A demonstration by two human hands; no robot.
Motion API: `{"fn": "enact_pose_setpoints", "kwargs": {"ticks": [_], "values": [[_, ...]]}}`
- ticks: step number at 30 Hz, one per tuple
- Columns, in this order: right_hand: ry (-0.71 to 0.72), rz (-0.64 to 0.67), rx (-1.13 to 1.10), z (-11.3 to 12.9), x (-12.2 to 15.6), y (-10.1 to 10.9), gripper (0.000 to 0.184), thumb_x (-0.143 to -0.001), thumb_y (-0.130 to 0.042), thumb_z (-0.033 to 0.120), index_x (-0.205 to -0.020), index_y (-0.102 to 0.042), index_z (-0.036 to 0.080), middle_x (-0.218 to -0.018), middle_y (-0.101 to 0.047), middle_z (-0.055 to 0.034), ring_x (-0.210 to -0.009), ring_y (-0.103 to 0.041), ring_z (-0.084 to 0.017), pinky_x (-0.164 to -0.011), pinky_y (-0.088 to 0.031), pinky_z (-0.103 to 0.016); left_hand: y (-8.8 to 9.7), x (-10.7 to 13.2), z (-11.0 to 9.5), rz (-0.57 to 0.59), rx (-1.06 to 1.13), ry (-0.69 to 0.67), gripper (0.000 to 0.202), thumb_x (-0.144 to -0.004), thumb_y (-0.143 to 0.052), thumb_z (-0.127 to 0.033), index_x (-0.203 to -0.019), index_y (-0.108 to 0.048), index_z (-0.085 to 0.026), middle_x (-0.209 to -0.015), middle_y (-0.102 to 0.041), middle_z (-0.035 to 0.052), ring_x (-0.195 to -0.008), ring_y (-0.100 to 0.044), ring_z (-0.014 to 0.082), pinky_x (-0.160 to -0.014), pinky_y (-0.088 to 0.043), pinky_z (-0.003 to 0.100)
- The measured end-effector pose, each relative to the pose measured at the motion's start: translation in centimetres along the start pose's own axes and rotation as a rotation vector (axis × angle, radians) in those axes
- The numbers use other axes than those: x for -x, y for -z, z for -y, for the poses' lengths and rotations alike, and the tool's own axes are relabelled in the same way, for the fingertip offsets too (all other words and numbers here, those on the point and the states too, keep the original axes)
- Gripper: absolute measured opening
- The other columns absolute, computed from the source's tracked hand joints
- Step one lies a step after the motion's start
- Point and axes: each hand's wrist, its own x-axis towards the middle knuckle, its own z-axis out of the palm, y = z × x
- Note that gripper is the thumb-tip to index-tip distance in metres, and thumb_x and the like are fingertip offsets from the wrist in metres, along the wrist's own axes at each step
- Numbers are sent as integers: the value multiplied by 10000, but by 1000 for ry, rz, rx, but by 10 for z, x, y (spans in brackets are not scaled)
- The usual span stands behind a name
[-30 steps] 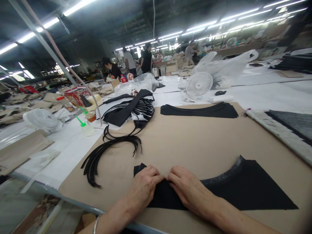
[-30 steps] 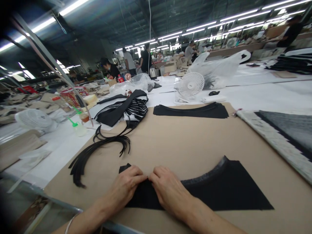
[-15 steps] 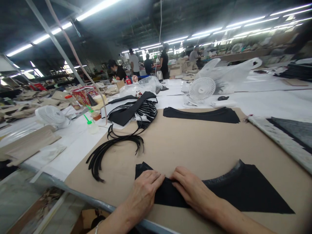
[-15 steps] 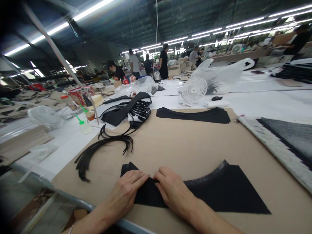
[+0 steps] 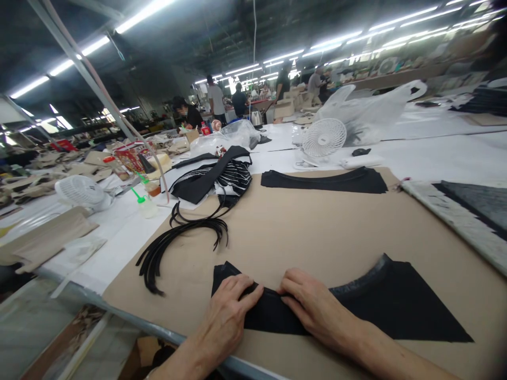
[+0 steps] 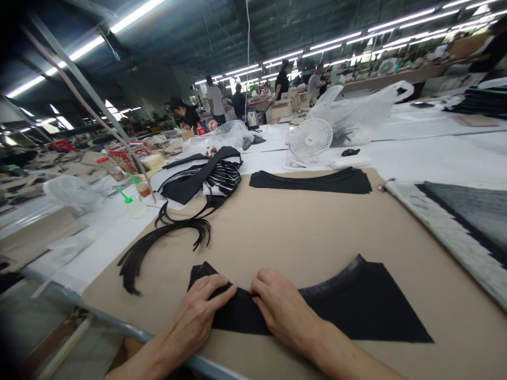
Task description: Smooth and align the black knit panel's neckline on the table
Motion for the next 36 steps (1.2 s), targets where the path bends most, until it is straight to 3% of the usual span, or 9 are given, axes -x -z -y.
{"fn": "enact_pose_setpoints", "kwargs": {"ticks": [3, 7, 15, 18, 23, 31, 33, 36], "values": [[18, 20, 40, -1, 3, 3, 160, -915, -459, 61, -908, -569, 177, -940, -522, -45, -886, -490, -192, -818, -414, -331, -3, 2, 2, -31, 36, -13, 472, -898, -334, -50, -1290, -534, -221, -1295, -492, 94, -1190, -442, 232, -993, -437, 419], [62, 72, 145, -1, 7, 7, 169, -936, -433, 75, -892, -566, 169, -927, -519, -56, -864, -477, -201, -797, -415, -344, 0, -3, 3, 53, 156, -11, 407, -936, -347, -88, -1290, -519, -192, -1207, -561, 72, -1116, -480, 196, -987, -436, 359], [136, 71, 284, -5, 11, 6, 164, -919, -440, 48, -887, -550, 166, -913, -525, -55, -839, -468, -200, -783, -401, -343, 8, -17, -9, 144, 65, 6, 459, -929, -378, -112, -1348, -478, -270, -1057, -574, 64, -974, -507, 218, -900, -456, 419], [169, 60, 335, -6, 13, 5, 164, -892, -469, 30, -906, -555, 169, -918, -530, -52, -844, -468, -200, -791, -388, -340, 6, -17, -10, 107, -28, -69, 457, -919, -376, -116, -1341, -493, -245, -1025, -573, 75, -958, -519, 220, -925, -442, 445], [228, 52, 415, -7, 14, 5, 188, -870, -494, 18, -943, -570, 174, -920, -540, -51, -835, -466, -198, -792, -366, -335, -2, -7, -8, -26, -145, -148, 520, -898, -340, -74, -1367, -467, -259, -1198, -560, 78, -1129, -494, 209, -1045, -354, 432], [301, 91, 492, -8, 14, 5, 201, -878, -479, 25, -1001, -555, 165, -958, -540, -56, -842, -453, -204, -821, -328, -359, 1, -7, -21, -36, -84, -34, 524, -820, -367, -48, -1264, -562, -247, -1236, -533, 99, -1208, -454, 239, -1000, -372, 434], [310, 98, 510, -8, 15, 5, 208, -878, -476, 21, -1012, -546, 164, -962, -538, -53, -851, -454, -204, -834, -320, -365, 2, -12, -26, -35, 1, 0, 481, -839, -355, -51, -1227, -579, -227, -1237, -540, 95, -1175, -479, 226, -957, -400, 397], [329, 104, 535, -8, 15, 5, 208, -884, -473, 28, -1032, -539, 158, -966, -539, -54, -856, -453, -207, -831, -316, -372, 1, -16, -31, 24, 104, 13, 496, -859, -352, -54, -1314, -499, -188, -1151, -592, 85, -1062, -534, 197, -925, -417, 360]]}}
